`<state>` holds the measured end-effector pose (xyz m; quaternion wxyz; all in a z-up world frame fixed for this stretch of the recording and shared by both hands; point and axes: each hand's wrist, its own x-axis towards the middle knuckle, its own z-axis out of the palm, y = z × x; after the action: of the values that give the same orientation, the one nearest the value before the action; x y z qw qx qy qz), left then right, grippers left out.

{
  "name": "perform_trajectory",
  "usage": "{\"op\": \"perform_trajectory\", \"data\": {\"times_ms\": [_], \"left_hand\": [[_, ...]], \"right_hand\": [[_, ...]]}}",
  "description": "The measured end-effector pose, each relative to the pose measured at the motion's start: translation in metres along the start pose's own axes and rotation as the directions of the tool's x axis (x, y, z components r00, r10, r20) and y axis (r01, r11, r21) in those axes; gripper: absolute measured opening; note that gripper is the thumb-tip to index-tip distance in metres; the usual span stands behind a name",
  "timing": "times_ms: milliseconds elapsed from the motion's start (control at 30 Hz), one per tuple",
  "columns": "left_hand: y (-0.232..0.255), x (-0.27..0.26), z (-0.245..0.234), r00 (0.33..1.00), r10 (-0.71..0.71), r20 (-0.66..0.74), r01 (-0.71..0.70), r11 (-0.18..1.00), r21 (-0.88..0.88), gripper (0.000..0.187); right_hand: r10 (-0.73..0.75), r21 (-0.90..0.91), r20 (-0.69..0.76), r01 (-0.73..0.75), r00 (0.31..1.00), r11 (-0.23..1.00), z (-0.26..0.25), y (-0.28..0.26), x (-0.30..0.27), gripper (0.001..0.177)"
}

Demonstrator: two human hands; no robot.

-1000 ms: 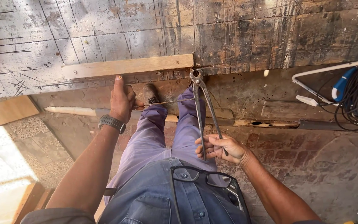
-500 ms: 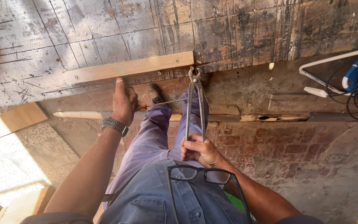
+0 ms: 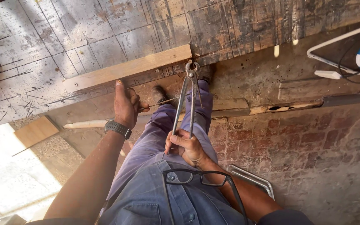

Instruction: The person bends metal rods into rectangular shapes using a wooden jig and a metal bending tool. They repeatedly place the rods into the jig, apply force with the tool to create bends, and then remove the finished pieces to a pile on the workbench.

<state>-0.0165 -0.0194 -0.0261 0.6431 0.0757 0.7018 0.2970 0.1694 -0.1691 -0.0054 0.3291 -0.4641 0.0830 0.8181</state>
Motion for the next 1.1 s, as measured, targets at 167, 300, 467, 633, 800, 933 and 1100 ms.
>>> {"op": "perform_trajectory", "data": {"times_ms": [167,300,467,633,800,933,1100], "left_hand": [[-0.004,0.003,-0.004,1.000,-0.007,0.019,0.007,1.000,0.008,0.071],[-0.002,0.001,-0.003,1.000,0.004,0.017,-0.004,1.000,-0.002,0.071],[-0.001,0.002,-0.005,0.999,-0.013,0.050,0.014,1.000,-0.006,0.071],[-0.005,0.004,-0.006,0.998,-0.008,0.063,0.008,1.000,-0.009,0.071],[-0.007,0.006,-0.009,0.998,-0.017,0.057,0.017,1.000,-0.002,0.071],[-0.006,0.005,-0.009,0.998,-0.025,0.063,0.025,1.000,0.002,0.071],[-0.009,0.006,-0.012,0.998,-0.025,0.063,0.026,0.999,-0.022,0.070]], "right_hand": [[-0.044,0.026,0.001,0.043,0.999,0.999,0.006,0.014,0.012,0.020],[-0.057,0.029,-0.008,0.058,0.998,0.998,0.009,0.016,0.013,0.021],[-0.082,0.035,-0.021,0.083,0.996,0.996,0.018,0.021,0.018,0.020],[-0.101,0.055,-0.018,0.102,0.995,0.993,0.023,0.028,0.025,0.018],[-0.113,0.085,0.004,0.113,0.994,0.990,0.021,0.039,0.035,0.018],[-0.114,0.079,0.022,0.112,0.993,0.991,0.020,0.031,0.029,0.018],[-0.091,0.059,0.057,0.088,0.994,0.994,0.016,0.013,0.007,0.025]]}}
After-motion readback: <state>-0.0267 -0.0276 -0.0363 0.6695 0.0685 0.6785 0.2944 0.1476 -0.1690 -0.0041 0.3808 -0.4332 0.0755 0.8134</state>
